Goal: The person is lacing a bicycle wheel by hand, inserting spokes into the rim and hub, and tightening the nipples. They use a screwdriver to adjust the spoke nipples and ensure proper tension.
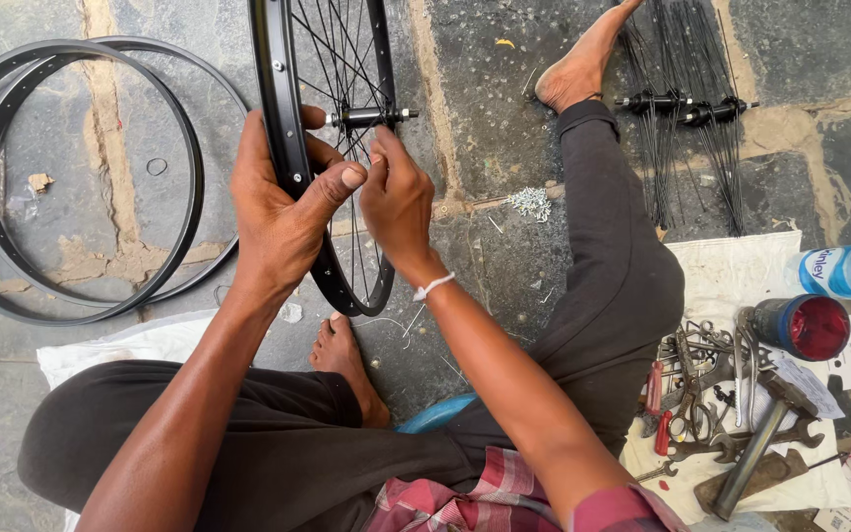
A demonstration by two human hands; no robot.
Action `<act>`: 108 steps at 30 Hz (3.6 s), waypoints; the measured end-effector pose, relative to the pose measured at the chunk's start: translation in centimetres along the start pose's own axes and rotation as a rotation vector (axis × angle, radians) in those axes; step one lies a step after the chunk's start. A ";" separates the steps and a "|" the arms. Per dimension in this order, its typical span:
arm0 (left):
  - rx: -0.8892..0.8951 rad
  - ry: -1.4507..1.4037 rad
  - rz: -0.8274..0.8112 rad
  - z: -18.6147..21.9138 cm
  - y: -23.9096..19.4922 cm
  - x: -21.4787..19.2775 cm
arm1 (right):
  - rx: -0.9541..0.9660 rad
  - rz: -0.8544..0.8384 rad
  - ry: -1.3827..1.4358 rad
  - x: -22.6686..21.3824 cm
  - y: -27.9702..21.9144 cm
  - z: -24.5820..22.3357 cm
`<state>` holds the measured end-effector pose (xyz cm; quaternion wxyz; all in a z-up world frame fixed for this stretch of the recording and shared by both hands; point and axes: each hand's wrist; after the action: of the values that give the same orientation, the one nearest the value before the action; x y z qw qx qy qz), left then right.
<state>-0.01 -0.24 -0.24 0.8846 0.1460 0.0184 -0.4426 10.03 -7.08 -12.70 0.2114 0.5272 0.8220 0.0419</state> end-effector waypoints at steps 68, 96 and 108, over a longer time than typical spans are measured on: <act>-0.177 0.191 0.019 4.7 -3.1 2.0 | 0.441 0.046 -0.753 -14.6 -3.1 32.6; 0.010 0.165 0.143 2.9 -1.1 3.5 | -0.520 -0.755 -0.451 -12.2 6.1 -21.4; 0.046 0.166 0.168 2.4 -1.1 3.6 | -0.638 -0.798 -0.535 -11.8 6.2 -22.4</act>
<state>1.05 -4.36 1.19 0.9104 0.2034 0.0693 -0.3536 10.64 -11.32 13.01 0.5600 0.0786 0.8218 0.0697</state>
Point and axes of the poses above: each hand's wrist, its own y-axis towards the middle knuckle, its own x-axis out of the palm, z = x × y, and after that the axes turned 6 degrees about y, right-handed
